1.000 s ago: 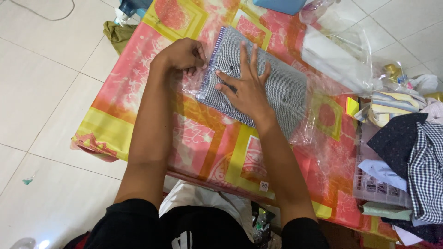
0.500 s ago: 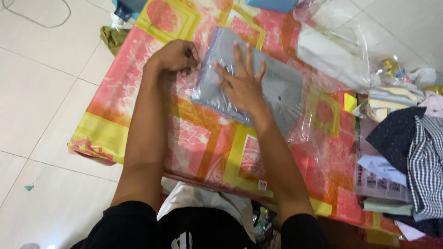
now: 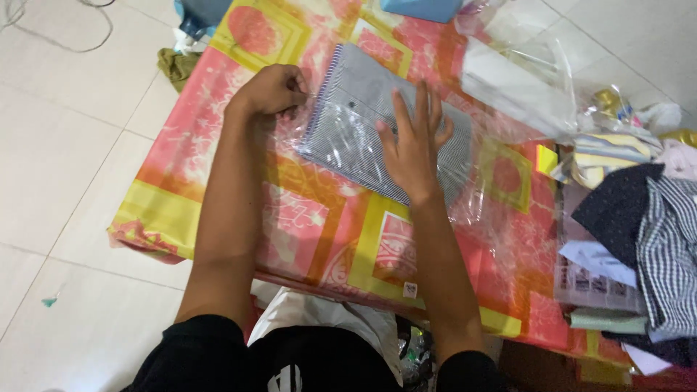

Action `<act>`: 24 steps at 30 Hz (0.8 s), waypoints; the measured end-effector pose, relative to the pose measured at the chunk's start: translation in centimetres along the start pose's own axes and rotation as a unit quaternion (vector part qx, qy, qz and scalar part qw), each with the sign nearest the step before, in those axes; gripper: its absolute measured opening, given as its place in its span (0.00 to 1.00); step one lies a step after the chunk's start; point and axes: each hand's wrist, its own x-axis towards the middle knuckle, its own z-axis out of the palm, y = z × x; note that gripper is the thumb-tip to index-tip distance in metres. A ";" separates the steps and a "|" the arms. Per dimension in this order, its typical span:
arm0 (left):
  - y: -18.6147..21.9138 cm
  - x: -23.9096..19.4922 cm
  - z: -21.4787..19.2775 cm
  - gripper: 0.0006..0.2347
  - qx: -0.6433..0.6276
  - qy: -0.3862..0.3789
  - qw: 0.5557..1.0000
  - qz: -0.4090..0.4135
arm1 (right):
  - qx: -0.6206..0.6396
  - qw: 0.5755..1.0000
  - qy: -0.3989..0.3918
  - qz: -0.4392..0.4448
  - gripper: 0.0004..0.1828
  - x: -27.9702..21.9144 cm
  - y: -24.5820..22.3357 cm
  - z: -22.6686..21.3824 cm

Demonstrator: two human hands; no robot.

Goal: The person places a folded blue and white striped shirt into a clear plastic bag on a table. They then smooth the bag, fold the excess plastic over the shirt, and seal the bag using a handheld heat sealer.

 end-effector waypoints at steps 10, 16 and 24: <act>-6.3 5.0 0.3 0.08 0.246 0.232 0.936 0.102 | -0.010 0.960 0.194 0.203 0.25 -14.8 14.3 0.2; -4.2 1.0 2.9 0.13 0.325 0.456 0.813 0.158 | 0.051 0.883 0.428 0.186 0.11 -17.8 18.8 0.7; 1.0 -0.6 10.1 0.13 0.367 0.421 0.793 0.242 | 0.109 0.913 0.335 0.205 0.12 -17.0 17.5 0.5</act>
